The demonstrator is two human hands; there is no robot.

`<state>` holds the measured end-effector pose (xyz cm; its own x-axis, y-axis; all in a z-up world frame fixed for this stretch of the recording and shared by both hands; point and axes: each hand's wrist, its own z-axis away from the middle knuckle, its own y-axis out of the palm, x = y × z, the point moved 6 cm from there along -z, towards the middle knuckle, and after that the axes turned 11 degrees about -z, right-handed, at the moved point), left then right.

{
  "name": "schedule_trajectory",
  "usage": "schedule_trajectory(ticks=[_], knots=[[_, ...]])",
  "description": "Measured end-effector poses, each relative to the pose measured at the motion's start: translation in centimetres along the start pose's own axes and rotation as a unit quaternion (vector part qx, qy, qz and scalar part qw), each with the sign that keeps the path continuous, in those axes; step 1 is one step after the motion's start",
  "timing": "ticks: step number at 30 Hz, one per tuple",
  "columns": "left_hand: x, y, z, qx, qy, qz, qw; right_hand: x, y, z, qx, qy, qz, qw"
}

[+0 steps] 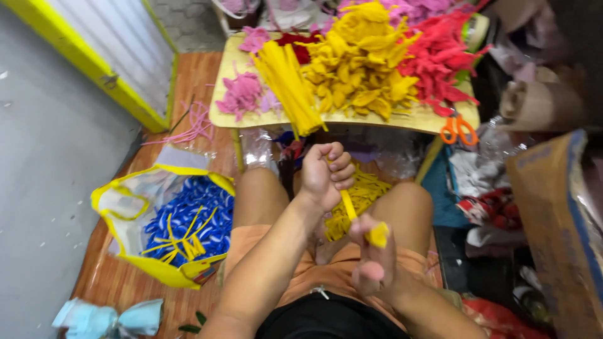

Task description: The person sits on the floor and repeatedly picks up yellow strips of material, folds them, and ties them into small bundles by hand. The finished bundles are placed into a yellow bag containing blue items, while piles of pink, yellow, and red materials sit on a nearby table.

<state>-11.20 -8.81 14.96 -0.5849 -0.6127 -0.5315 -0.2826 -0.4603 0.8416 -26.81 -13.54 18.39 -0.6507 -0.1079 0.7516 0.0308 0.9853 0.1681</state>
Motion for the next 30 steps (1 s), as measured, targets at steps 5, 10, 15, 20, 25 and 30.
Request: schedule_trajectory(ticks=[5, 10, 15, 20, 25, 30], knots=[[1.3, 4.3, -0.2, 0.018, -0.008, -0.067, 0.998, 1.8, -2.7, -1.4, -0.053, 0.05, -0.147, 0.986], [2.6, 7.1, -0.2, 0.064, 0.02, -0.136, 0.988, -0.5, -6.0, -1.8, -0.084, 0.092, -0.237, 0.963], [4.4, 7.0, -1.7, 0.083, 0.067, -0.224, 0.969, -2.7, -8.3, -1.3, -0.102, 0.093, -0.218, 0.966], [5.1, 8.6, -2.5, 0.115, 0.104, -0.228, 0.961, -1.5, -9.5, -2.9, -0.146, 0.095, -0.189, 0.966], [5.1, 10.5, -2.3, 0.117, 0.11, -0.215, 0.963, -1.1, -10.8, -3.5, -0.184, 0.09, -0.185, 0.961], [5.9, 9.7, -3.7, 0.142, 0.086, -0.202, 0.965, -1.4, -11.7, -4.1, -0.202, 0.079, -0.166, 0.962]])
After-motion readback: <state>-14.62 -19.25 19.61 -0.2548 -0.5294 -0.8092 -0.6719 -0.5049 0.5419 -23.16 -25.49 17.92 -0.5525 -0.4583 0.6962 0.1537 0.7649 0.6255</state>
